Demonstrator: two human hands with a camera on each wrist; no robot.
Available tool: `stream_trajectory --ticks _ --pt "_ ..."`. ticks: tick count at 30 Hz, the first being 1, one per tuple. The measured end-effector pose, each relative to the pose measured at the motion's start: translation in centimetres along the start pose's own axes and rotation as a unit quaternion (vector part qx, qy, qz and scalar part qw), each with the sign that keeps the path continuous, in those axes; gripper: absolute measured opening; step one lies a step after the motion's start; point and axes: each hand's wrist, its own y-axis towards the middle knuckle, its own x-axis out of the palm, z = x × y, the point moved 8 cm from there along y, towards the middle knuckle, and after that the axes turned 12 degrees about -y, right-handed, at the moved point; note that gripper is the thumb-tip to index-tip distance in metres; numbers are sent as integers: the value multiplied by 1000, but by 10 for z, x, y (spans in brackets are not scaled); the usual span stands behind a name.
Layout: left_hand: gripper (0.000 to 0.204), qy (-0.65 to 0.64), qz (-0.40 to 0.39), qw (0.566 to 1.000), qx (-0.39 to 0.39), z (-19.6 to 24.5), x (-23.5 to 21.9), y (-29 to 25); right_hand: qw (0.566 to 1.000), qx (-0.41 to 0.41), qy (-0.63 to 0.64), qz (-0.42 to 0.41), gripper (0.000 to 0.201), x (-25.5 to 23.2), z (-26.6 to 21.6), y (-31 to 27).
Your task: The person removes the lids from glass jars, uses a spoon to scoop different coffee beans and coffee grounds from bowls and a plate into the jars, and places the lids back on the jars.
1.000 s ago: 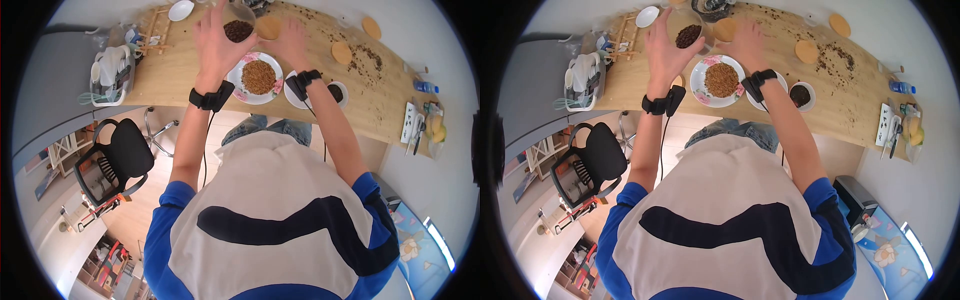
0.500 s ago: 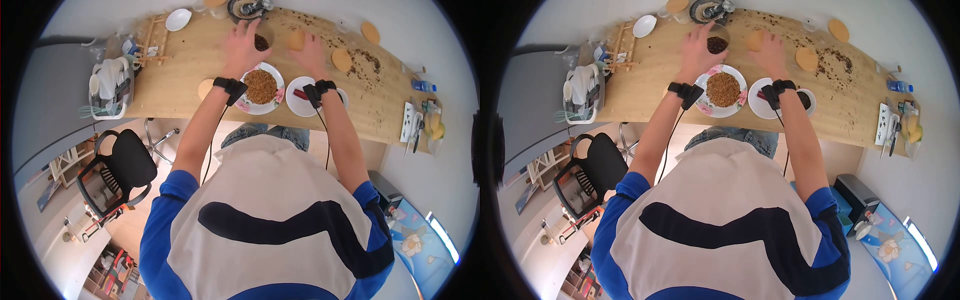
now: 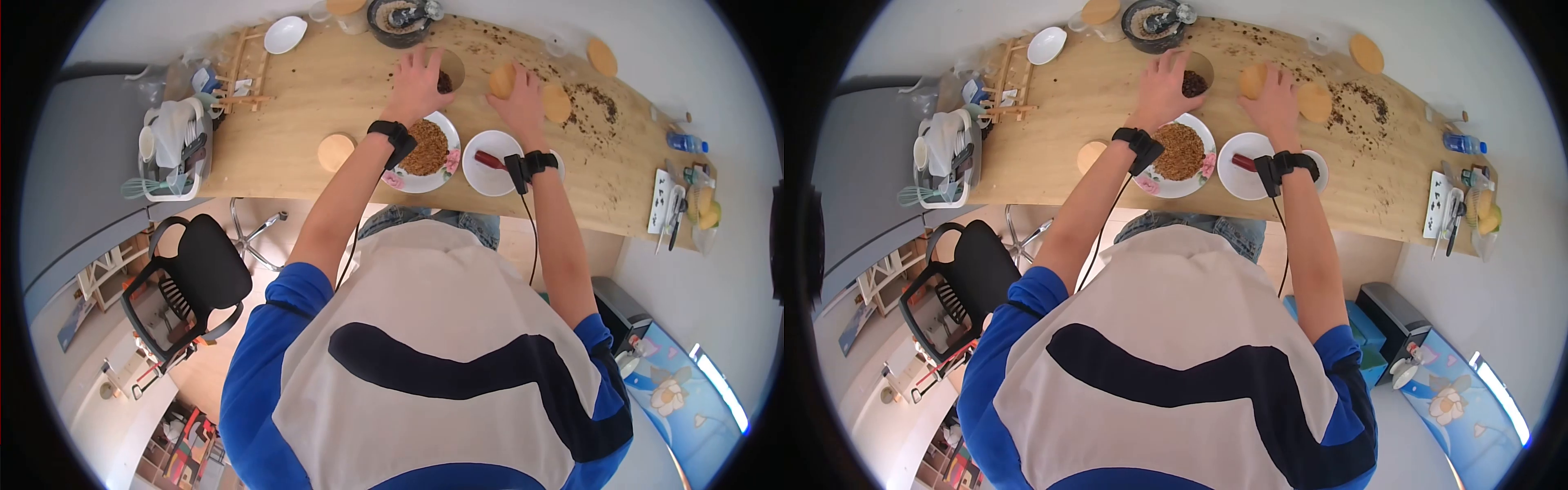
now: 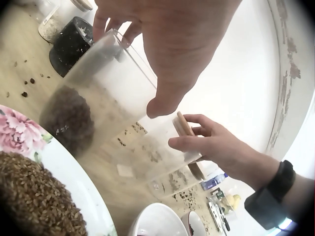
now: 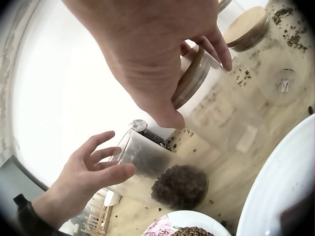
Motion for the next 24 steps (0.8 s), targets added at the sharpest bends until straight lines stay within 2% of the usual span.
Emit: stream_trajectory --ticks 2,3,4,5,6,8,9,10,11,13,15,17,18,19,20,21,22,23,24 --pt "87 -28 4 1000 1 -1 -10 -6 1000 -10 26 1 82 -1 -1 -1" --pt "91 -85 9 996 -1 -5 -20 -17 1000 -13 29 -2 82 0 -2 -4" --pt "95 -142 13 990 -3 -11 -32 -25 998 -5 24 64 78 -11 -2 -7" --pt "97 -81 -22 996 -13 -46 -22 -44 991 4 19 131 74 -23 0 -12" --pt "98 -20 -58 998 -21 -83 -14 -63 991 5 21 130 74 -26 0 -16" --pt "101 79 -111 964 -226 -116 -36 -112 964 38 148 217 53 -45 11 -33" --pt "99 118 -159 950 -243 -131 -35 -132 964 39 150 215 53 -49 10 -41" --pt "97 157 -205 930 -260 -146 -30 -153 953 67 190 227 40 -53 13 -52" --pt "97 158 -205 930 -262 -149 -32 -164 939 96 230 237 28 -56 16 -61" --pt "94 114 -196 940 -256 -151 -32 -178 942 95 226 231 22 -59 10 -73" --pt "92 120 -193 938 -263 -161 -24 -182 945 95 217 225 17 -56 10 -79" --pt "91 129 -189 934 -273 -151 -29 -176 948 101 223 204 15 -44 10 -86" --pt "89 140 -211 915 -313 -153 -30 -174 948 101 224 203 15 -40 10 -89" --pt "87 152 -233 894 -351 -151 -35 -173 950 110 241 167 15 -34 8 -90" --pt "87 152 -235 894 -349 -151 -37 -169 950 121 257 131 16 -28 6 -92" --pt "87 115 -170 903 -378 -156 -46 -165 950 124 256 132 16 -28 5 -93" --pt "86 78 -104 905 -405 -161 -55 -160 943 128 296 75 16 -21 1 -91" --pt "86 78 -106 906 -403 -165 -56 -150 932 132 336 19 17 -13 -5 -90" --pt "85 -20 -4 945 -327 -160 -66 -130 932 134 336 19 17 -13 -9 -89"
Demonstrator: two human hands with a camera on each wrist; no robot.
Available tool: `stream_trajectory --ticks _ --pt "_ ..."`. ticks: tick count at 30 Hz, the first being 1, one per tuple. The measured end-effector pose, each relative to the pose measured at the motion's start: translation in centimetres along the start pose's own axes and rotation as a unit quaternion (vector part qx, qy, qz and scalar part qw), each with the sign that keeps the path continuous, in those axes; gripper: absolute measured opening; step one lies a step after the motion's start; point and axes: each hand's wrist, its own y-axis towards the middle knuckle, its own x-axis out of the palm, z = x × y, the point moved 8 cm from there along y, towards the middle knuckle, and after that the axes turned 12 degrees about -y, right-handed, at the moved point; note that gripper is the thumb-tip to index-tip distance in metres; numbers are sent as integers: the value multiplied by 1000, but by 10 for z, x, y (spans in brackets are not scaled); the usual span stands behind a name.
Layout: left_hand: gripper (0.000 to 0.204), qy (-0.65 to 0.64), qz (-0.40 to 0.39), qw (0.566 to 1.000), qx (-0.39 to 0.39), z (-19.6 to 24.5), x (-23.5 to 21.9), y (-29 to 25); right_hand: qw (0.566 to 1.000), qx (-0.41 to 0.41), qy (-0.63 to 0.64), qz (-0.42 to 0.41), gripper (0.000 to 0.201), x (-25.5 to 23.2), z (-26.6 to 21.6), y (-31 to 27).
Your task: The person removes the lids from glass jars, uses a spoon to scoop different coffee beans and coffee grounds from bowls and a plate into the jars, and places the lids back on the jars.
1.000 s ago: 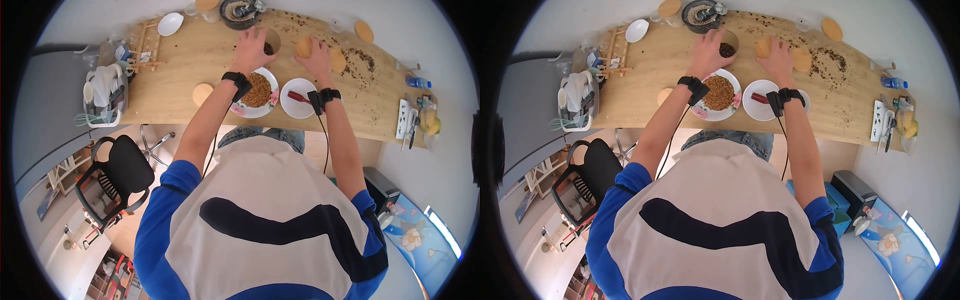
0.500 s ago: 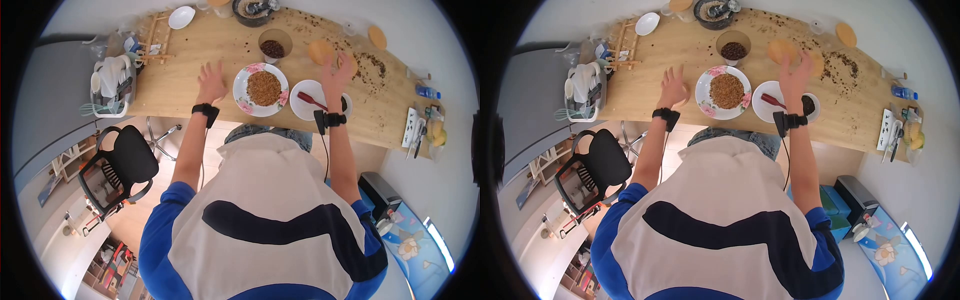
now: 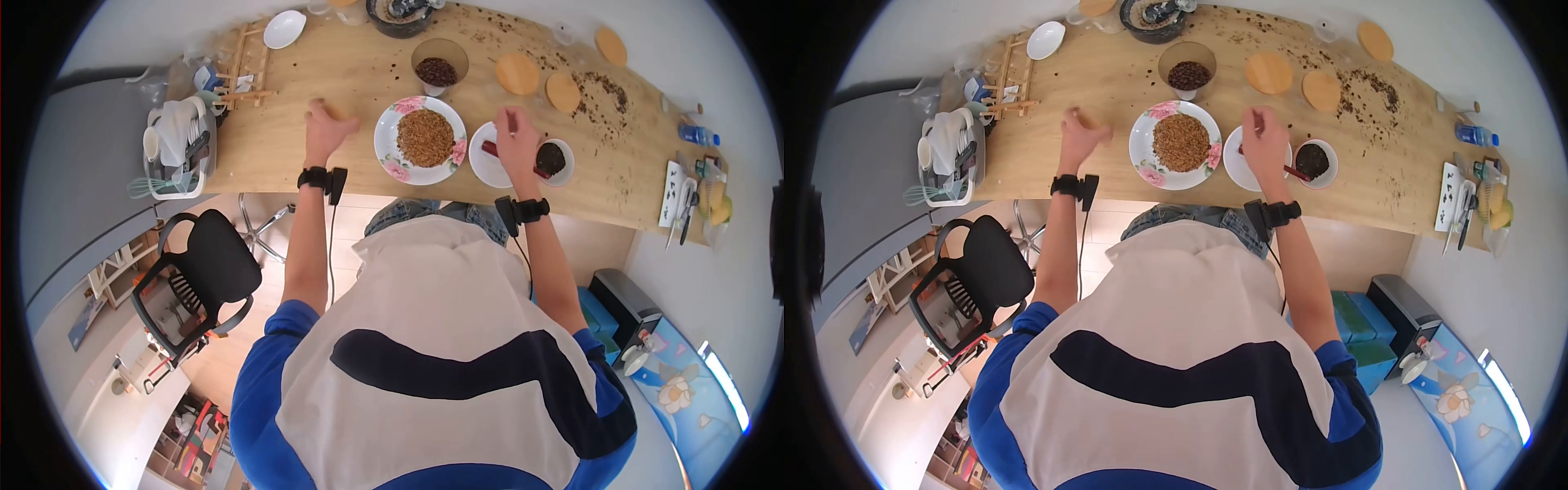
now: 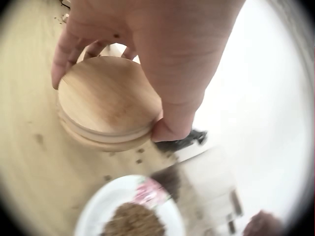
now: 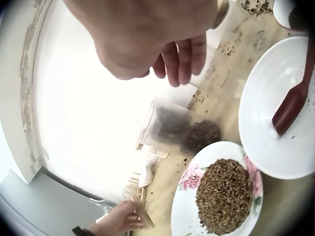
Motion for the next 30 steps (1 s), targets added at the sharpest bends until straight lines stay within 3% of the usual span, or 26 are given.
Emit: stream_trajectory --ticks 1,2,3,5,7,8,9,11,12,14,17,19,24,26,30 --pt "84 -125 64 986 86 17 -16 4 997 17 32 -68 21 15 -1 0" --pt "80 -255 27 962 98 49 -23 1 988 33 63 -136 26 30 -5 0" --pt "76 -380 -10 919 108 92 -28 -5 988 33 63 -135 26 35 -13 1" --pt "73 -522 -66 838 147 142 -16 -10 952 3 239 -192 37 53 -43 0" --pt "73 -539 -79 792 275 173 6 -6 937 8 294 -186 41 59 -57 10" --pt "73 -539 -79 792 277 180 15 -4 921 13 347 -179 45 60 -64 17" --pt "72 -469 -52 822 319 191 21 -5 921 11 346 -177 45 60 -70 23" --pt "71 -398 -25 843 360 205 27 -10 950 -30 308 -50 45 37 -77 39" --pt "73 -394 -31 851 346 207 31 -9 950 -31 306 -48 45 38 -75 44" --pt "75 -390 -40 857 333 205 38 -6 994 -56 87 -22 48 41 -68 48" --pt "77 -332 -10 877 348 195 44 -4 997 -74 21 -5 49 47 -63 46" --pt "80 -238 -12 901 363 192 48 -8 997 -61 40 -22 49 57 -57 44" --pt "77 -272 -23 903 331 179 52 -9 996 -36 2 -78 48 68 -52 42" --pt "75 -268 -22 909 318 171 55 -7 990 -135 -27 -13 52 63 -67 40" --pt "74 -267 -49 909 316 168 61 -2 983 -167 -79 -4 57 66 -74 37"
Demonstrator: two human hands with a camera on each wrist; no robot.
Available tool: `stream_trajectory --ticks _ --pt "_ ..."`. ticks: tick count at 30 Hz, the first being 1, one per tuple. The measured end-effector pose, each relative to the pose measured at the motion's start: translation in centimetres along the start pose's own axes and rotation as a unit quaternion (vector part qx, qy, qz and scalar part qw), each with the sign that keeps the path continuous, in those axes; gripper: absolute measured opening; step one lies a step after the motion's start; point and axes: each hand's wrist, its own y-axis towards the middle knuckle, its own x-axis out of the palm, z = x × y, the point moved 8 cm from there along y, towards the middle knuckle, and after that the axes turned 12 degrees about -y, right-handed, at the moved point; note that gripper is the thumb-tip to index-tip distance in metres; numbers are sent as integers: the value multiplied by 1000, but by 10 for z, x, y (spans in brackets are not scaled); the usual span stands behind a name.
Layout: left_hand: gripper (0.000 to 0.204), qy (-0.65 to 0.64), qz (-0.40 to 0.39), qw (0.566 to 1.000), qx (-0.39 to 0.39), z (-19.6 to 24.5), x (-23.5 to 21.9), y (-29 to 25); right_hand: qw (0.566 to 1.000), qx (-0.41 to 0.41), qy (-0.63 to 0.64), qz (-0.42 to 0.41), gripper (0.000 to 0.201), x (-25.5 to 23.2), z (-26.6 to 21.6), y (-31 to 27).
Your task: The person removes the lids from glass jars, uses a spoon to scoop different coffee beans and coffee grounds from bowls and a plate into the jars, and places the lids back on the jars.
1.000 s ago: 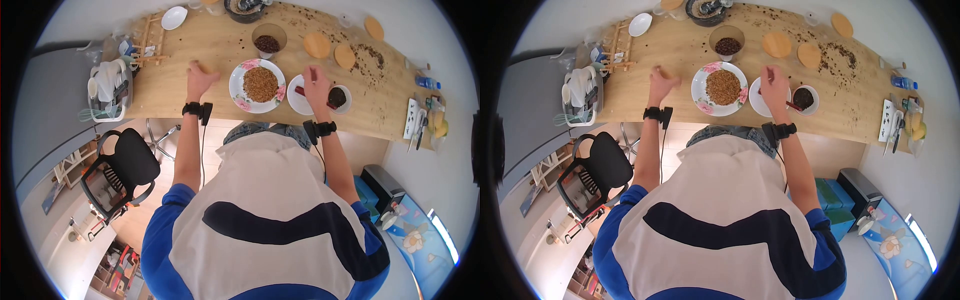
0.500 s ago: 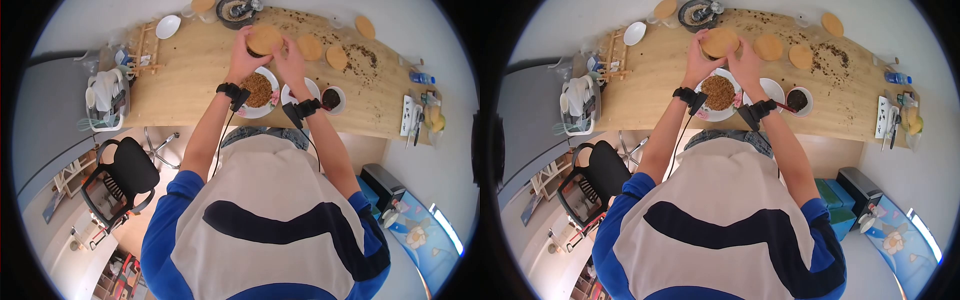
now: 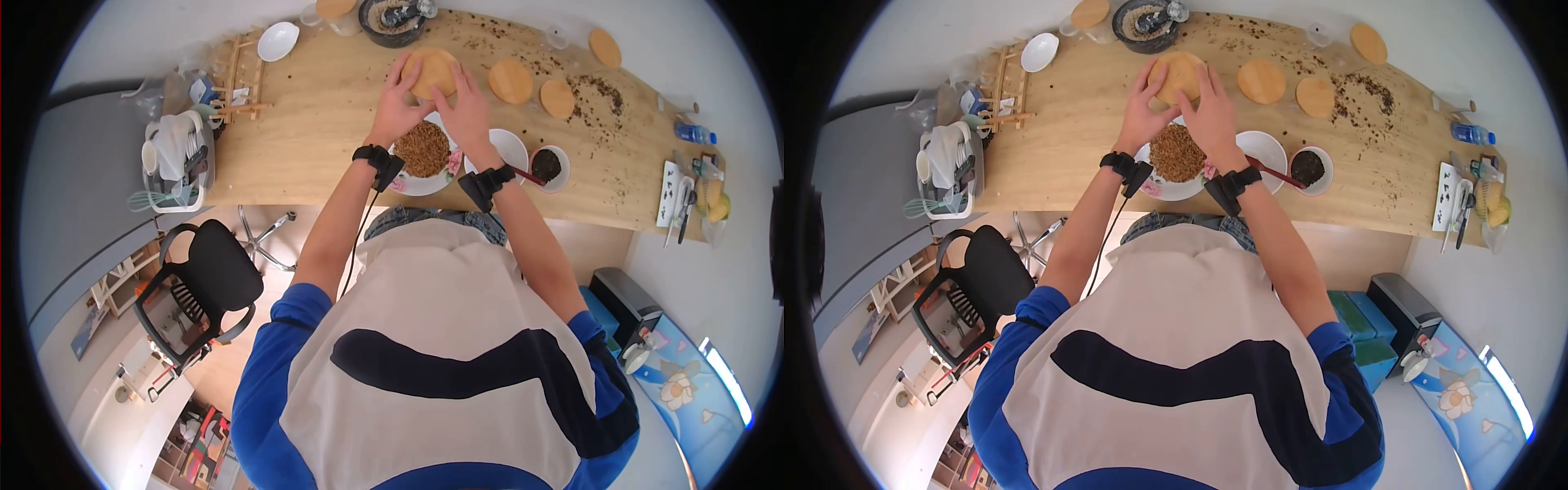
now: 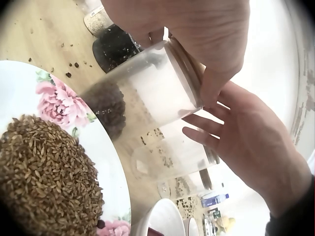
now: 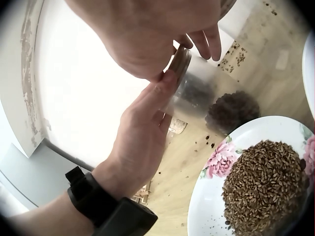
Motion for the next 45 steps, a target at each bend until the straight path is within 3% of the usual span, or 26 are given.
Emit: stream_trajectory --ticks 11,15,17,19,20,22,24,26,28,30,32,36,40,45 --pt "73 -4 4 1000 5 -3 6 -1 992 -1 -122 -38 56 5 -1 -2" --pt "72 9 -4 1000 -16 -4 5 -4 992 -1 -123 -29 55 2 -3 -4" --pt "71 9 -4 1000 -17 -2 6 -6 991 7 -121 -64 55 2 -4 -5" --pt "73 138 0 990 28 8 6 -3 990 6 -126 -69 55 4 -1 -3" --pt "73 134 -2 990 32 11 6 0 989 4 -127 -80 54 7 3 -4" --pt "74 258 -15 960 108 28 9 5 993 -13 -102 -62 52 0 6 -4" --pt "73 270 -30 958 87 34 14 14 996 -32 -73 -49 50 -10 5 -10" --pt "73 280 -45 957 65 32 19 19 984 150 80 -61 38 -36 24 -28" --pt "71 274 -83 958 22 20 25 26 988 145 34 38 26 -60 53 -52" --pt "71 295 -86 951 7 19 30 30 977 194 10 83 24 -77 88 -81" --pt "72 317 -90 944 -11 14 31 35 969 232 -52 73 26 -94 112 -106" --pt "76 300 -83 950 -18 14 23 40 954 284 -59 68 28 -116 136 -143" --pt "79 306 -63 950 21 21 3 36 943 329 -34 41 31 -110 153 -167" --pt "79 323 -63 944 -2 2 -12 32 942 332 -49 -17 33 -95 147 -159"
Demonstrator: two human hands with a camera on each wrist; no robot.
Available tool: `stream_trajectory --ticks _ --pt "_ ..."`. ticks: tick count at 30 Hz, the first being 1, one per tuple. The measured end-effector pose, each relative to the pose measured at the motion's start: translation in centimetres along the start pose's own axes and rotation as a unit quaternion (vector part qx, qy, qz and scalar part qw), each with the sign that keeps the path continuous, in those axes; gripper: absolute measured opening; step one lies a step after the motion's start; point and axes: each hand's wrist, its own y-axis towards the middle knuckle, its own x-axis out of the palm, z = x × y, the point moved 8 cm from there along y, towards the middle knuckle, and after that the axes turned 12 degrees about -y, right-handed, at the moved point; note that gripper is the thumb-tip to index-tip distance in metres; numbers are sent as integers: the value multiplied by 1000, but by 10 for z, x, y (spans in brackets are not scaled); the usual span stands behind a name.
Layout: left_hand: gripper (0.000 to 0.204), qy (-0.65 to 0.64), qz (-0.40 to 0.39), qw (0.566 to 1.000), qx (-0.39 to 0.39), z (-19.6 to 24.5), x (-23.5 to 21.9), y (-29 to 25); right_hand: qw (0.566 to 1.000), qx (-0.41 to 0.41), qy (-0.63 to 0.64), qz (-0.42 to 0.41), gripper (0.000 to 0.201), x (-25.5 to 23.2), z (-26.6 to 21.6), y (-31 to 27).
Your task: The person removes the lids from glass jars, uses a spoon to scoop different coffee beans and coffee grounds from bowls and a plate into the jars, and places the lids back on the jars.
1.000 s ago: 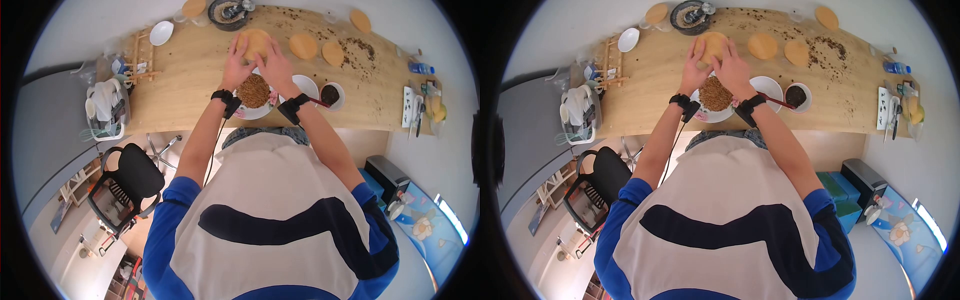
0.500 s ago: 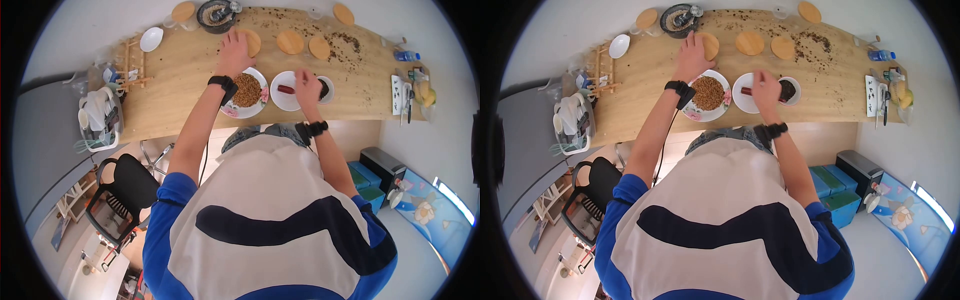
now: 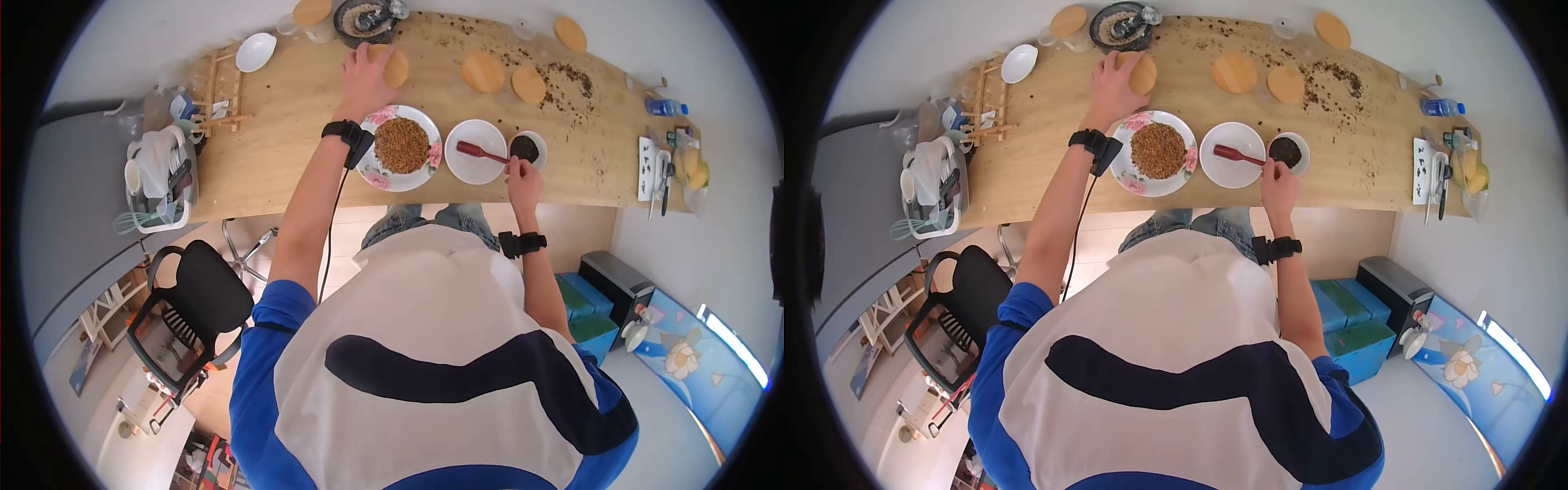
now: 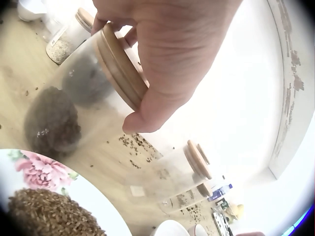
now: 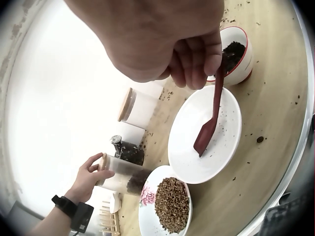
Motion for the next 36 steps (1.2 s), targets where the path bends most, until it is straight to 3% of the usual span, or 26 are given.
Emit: stream_trajectory --ticks 11,13,14,16,17,19,21,23,24,25,26,27,29,30,32,34,36 --pt "83 -36 -16 999 1 7 17 0 996 -24 35 -78 33 24 -20 -6" --pt "89 -51 29 998 39 17 10 0 995 -33 37 -92 33 30 -20 -9" --pt "89 -51 30 998 38 21 7 -2 993 -39 39 -103 32 34 -19 -10" --pt "85 -84 136 987 8 24 -14 -16 992 -59 34 -103 32 41 -12 -10" --pt "85 -84 136 987 7 19 -14 -24 991 -77 30 -101 32 42 -12 -9" --pt "62 -200 181 956 -118 -29 -12 -55 995 -68 3 -70 34 38 -3 -10" --pt "45 -220 196 918 -266 -64 -6 -104 997 -58 -25 -39 35 33 9 -8" --pt "37 -241 150 894 -346 -95 18 -148 988 106 -14 -109 47 44 52 -9" --pt "36 -219 108 900 -362 -95 24 -162 988 109 -15 -107 47 42 48 -11" --pt "34 -198 64 903 -376 -92 31 -175 979 171 19 -109 52 36 50 -18" --pt "34 -201 59 903 -375 -86 32 -183 965 233 53 -111 58 32 54 -25" --pt "33 -235 50 890 -388 -82 37 -192 964 236 51 -108 58 33 59 -26" --pt "32 -271 40 875 -400 -91 54 -205 913 332 189 -145 64 54 78 -32" --pt "29 -272 7 878 -395 -109 76 -217 914 331 186 -142 64 55 81 -28" --pt "28 -273 -24 880 -388 -101 77 -213 858 382 281 -199 62 73 85 -30" --pt "24 -351 -56 809 -469 -94 83 -222 855 366 290 -226 59 81 81 -25" --pt "23 -374 -59 806 -455 -95 89 -226 849 352 303 -251 57 87 77 -25"
